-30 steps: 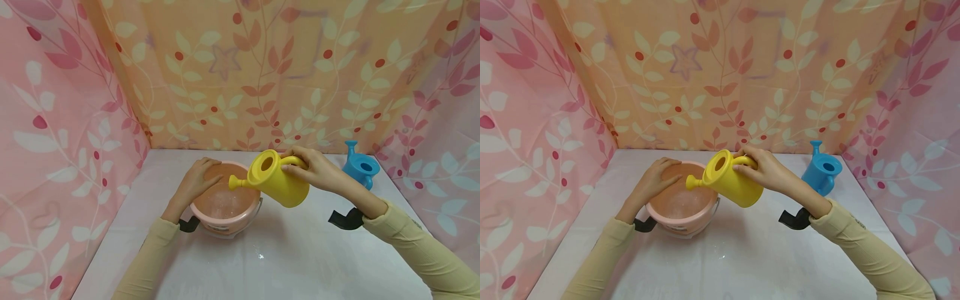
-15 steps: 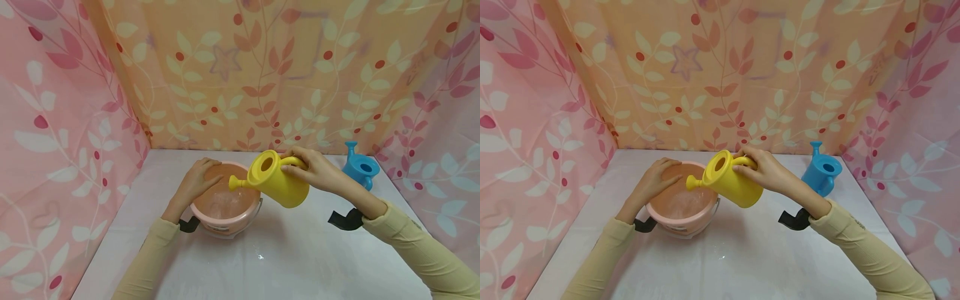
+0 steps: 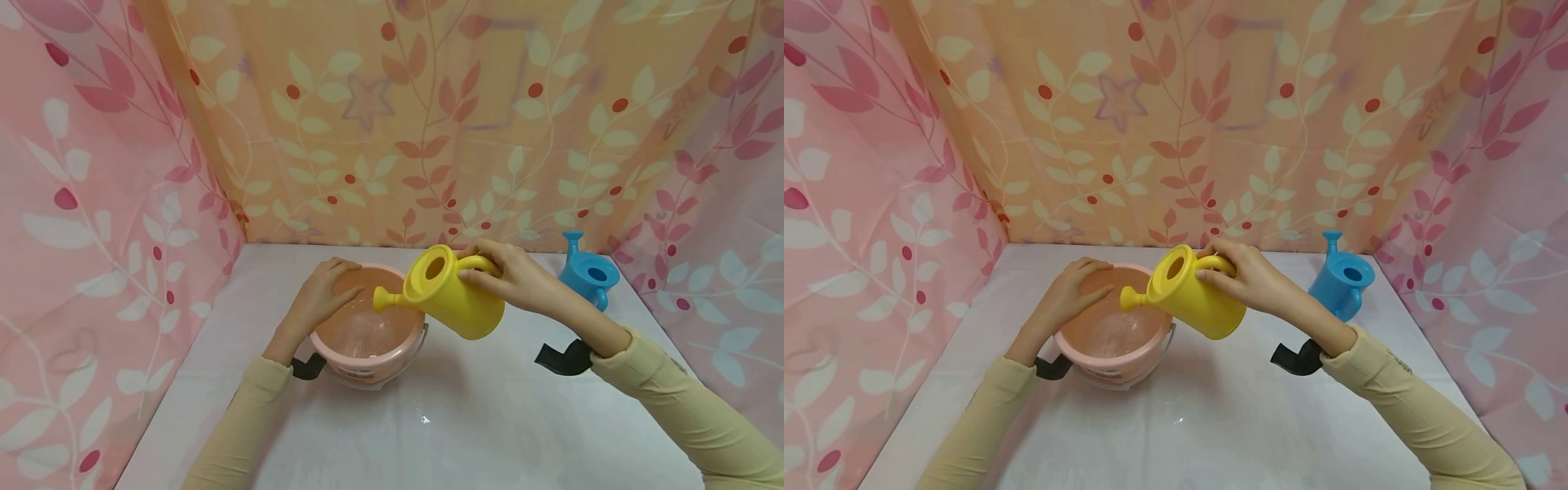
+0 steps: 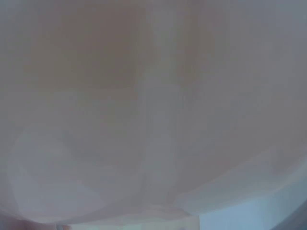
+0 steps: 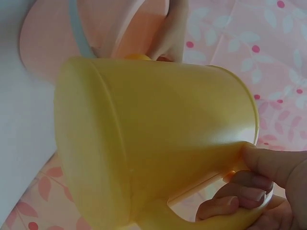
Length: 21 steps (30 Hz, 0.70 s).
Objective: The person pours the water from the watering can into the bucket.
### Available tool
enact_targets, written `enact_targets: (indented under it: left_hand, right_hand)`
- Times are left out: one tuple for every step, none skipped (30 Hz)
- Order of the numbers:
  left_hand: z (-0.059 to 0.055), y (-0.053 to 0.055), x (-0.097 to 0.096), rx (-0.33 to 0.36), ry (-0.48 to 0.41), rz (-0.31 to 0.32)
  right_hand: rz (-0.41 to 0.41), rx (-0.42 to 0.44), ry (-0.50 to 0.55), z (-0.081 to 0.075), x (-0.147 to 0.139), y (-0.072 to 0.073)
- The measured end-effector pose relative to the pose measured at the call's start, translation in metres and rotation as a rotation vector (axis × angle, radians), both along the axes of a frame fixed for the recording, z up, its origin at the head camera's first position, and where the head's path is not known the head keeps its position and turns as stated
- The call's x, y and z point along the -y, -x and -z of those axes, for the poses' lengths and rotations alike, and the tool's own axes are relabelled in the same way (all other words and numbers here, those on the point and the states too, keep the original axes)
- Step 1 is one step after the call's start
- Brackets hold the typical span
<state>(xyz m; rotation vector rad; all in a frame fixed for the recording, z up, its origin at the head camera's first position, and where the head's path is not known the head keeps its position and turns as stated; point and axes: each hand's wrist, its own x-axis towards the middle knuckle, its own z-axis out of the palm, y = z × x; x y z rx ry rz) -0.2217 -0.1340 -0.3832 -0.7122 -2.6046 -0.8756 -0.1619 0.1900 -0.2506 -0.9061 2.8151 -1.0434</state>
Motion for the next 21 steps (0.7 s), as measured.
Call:
enact_targets:
  left_hand:
    - [0.0000,0.0001,0.0000,0.001,-0.001,-0.001]
    - [0.0000,0.0002,-0.0001,0.001,-0.001,0.001]
    - [0.0001,0.0002,-0.0001,0.000,-0.002,0.002]
    - [0.0000,0.0002,-0.0002,0.000,-0.002,0.000]
    - [0.0000,0.0002,-0.0002,0.001,-0.003,0.000]
    - [0.0000,0.0001,-0.0002,0.002,-0.004,0.000]
    - [-0.0001,0.0000,0.0000,0.003,-0.005,0.000]
    - [-0.0002,-0.0002,0.0000,0.004,-0.005,0.000]
    - [-0.0002,-0.0002,0.0001,0.007,-0.004,-0.002]
    - [-0.0004,-0.0003,0.0001,0.010,-0.004,-0.004]
    - [-0.0004,-0.0003,0.0001,0.012,-0.005,-0.004]
    - [-0.0003,-0.0003,0.0002,0.015,-0.005,-0.003]
    - [-0.0004,-0.0004,0.0003,0.016,-0.005,-0.001]
    - [-0.0002,-0.0004,0.0002,0.016,-0.006,-0.002]
    - [-0.0001,-0.0004,0.0001,0.017,-0.007,-0.002]
    - [0.0000,-0.0004,0.0001,0.016,-0.008,-0.002]
    - [0.0002,-0.0003,0.0000,0.016,-0.009,-0.001]
    - [0.0004,-0.0002,-0.0001,0.015,-0.010,0.000]
    - [0.0004,-0.0002,-0.0002,0.014,-0.011,-0.001]
    - [0.0005,-0.0002,-0.0004,0.016,-0.012,-0.002]
    - [0.0005,-0.0001,-0.0005,0.017,-0.012,-0.001]
  right_hand:
    - [-0.001,0.001,0.000,-0.0001,0.0000,0.0001]
    - [-0.002,0.001,-0.001,-0.0002,0.0000,0.0001]
    - [-0.002,0.000,-0.002,-0.0004,0.0000,0.0001]
    - [-0.002,0.001,-0.004,-0.0006,0.0001,0.0001]
    - [-0.002,0.001,-0.005,-0.0008,0.0002,0.0000]
    - [-0.002,0.002,-0.007,-0.0009,0.0002,0.0000]
    - [-0.002,0.002,-0.008,-0.0011,0.0003,0.0000]
    - [-0.001,0.001,-0.009,-0.0012,0.0004,0.0000]
    - [-0.001,-0.001,-0.010,-0.0012,0.0005,0.0000]
    - [-0.002,-0.001,-0.010,-0.0012,0.0005,0.0000]
    - [-0.003,-0.003,-0.011,-0.0012,0.0006,0.0000]
    - [-0.003,-0.004,-0.011,-0.0012,0.0007,0.0000]
    - [-0.003,-0.004,-0.010,-0.0013,0.0007,-0.0001]
    - [-0.003,-0.005,-0.011,-0.0014,0.0008,-0.0002]
    - [-0.004,-0.005,-0.011,-0.0014,0.0008,-0.0002]
    - [-0.003,-0.005,-0.012,-0.0015,0.0009,-0.0003]
    - [-0.002,-0.006,-0.013,-0.0016,0.0010,-0.0004]
    - [-0.002,-0.006,-0.013,-0.0017,0.0010,-0.0005]
    - [-0.001,-0.007,-0.014,-0.0017,0.0011,-0.0005]
    - [-0.001,-0.009,-0.016,-0.0017,0.0011,-0.0006]
    - [0.000,-0.010,-0.017,-0.0017,0.0010,-0.0007]
